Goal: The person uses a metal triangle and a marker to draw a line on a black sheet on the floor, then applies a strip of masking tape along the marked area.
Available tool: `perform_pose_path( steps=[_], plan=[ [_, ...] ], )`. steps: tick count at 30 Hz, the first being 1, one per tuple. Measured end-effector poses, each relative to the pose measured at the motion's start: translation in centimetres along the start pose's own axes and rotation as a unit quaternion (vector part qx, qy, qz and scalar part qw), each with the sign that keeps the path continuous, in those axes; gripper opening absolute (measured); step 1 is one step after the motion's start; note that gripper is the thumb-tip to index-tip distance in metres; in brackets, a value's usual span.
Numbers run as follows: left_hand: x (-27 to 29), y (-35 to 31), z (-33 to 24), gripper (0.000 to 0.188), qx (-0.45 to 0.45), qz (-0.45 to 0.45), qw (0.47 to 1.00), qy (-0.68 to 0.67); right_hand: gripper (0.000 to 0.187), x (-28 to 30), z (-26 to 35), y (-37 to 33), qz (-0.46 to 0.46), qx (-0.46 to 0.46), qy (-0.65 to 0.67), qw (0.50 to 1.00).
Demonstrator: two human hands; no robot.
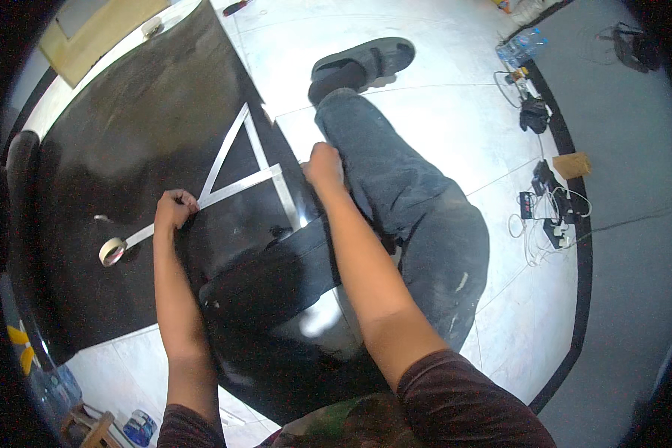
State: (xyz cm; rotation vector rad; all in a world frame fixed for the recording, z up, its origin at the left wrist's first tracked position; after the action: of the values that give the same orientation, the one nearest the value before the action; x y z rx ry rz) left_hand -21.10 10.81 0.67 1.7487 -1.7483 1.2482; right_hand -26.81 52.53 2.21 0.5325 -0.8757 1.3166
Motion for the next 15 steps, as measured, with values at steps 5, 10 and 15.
perform_pose_path(
  steps=[5,10,15],
  plan=[
    [0.2,-0.4,-0.4,0.007,0.029,0.011,1.000,0.003,0.024,-1.1,-1.0,-0.9,-0.015,0.055,0.089,0.994],
    [-0.2,0.1,0.7,0.012,0.020,-0.014,1.000,-0.004,0.015,-1.3,-1.7,-0.3,-0.001,0.111,0.071,0.991],
    [-0.1,-0.3,0.4,0.011,0.037,0.006,0.999,-0.013,0.011,-1.4,-1.5,-0.5,0.006,0.122,0.028,0.992]
  ],
)
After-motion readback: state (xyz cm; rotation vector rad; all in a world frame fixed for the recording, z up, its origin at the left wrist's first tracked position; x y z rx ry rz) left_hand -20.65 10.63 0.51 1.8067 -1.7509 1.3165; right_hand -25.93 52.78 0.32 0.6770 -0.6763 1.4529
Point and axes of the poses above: each hand's wrist, its own y-axis towards the middle knuckle, its own x-axis out of the back of the hand, z = x × y, the point moved 8 cm from there along y, towards the middle knuckle, and after that the axes turned 6 degrees about y, right-handed, at the moved point
